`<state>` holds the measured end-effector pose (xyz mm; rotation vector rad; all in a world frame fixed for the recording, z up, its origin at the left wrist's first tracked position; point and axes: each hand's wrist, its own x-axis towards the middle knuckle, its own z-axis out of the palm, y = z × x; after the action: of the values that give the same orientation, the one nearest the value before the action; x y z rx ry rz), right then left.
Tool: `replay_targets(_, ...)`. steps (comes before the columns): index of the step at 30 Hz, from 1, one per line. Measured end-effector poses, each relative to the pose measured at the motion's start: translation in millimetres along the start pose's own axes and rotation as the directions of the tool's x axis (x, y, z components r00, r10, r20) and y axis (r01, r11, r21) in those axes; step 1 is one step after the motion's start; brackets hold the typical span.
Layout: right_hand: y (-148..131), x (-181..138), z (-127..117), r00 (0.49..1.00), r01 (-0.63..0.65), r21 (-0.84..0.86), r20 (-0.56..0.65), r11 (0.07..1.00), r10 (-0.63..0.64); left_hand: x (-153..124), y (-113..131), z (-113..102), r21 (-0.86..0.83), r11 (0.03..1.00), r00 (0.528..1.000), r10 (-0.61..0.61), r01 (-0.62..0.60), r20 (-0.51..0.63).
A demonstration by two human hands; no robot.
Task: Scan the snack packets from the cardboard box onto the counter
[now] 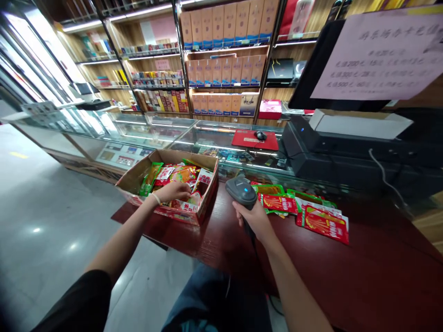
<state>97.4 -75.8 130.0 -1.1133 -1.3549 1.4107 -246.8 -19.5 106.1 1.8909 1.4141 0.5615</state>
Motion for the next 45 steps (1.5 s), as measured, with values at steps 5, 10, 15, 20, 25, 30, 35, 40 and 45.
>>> replay_targets(5,3,6,5,0.998,-0.059,0.009,-0.025,0.998,0.059,2,-8,12,0.158,0.974,0.974,0.129,-0.159,0.188)
replay_targets(10,9,8,3,0.997,-0.077,-0.001,-0.017,0.997,0.077,6,-7,7,0.318,0.932,0.970,0.103,-0.172,0.222)
replay_targets(15,10,7,-1,0.999,-0.035,-0.011,0.001,0.999,0.035,8,3,-5,-0.091,0.995,0.977,0.030,-0.050,-0.212)
replay_targets(20,4,1,-3,1.000,0.001,0.010,0.005,1.000,-0.002,3,15,-8,-0.595,0.802,0.963,-0.117,-0.052,-0.241)
replay_targets(25,-1,-7,-7,1.000,0.023,0.028,-0.009,0.999,-0.023,3,36,-7,-0.827,0.556,0.948,-0.211,-0.085,-0.239)
replay_targets(30,2,-10,-17,0.998,0.049,0.066,-0.035,0.997,-0.046,24,66,1,-0.966,0.200,0.927,-0.302,-0.167,-0.222)
replay_targets(35,7,-13,-32,0.998,0.030,0.063,-0.065,0.998,-0.026,35,92,19,-0.994,-0.060,0.978,-0.193,-0.094,-0.081)
replay_targets(40,6,-18,-47,0.994,0.035,0.054,-0.110,0.998,-0.029,35,120,34,-0.986,-0.163,0.999,-0.041,-0.038,-0.032)
replay_targets(45,3,-26,-60,0.987,0.028,0.071,-0.160,0.997,-0.016,52,139,49,-0.993,-0.120,0.996,-0.083,0.009,0.019)
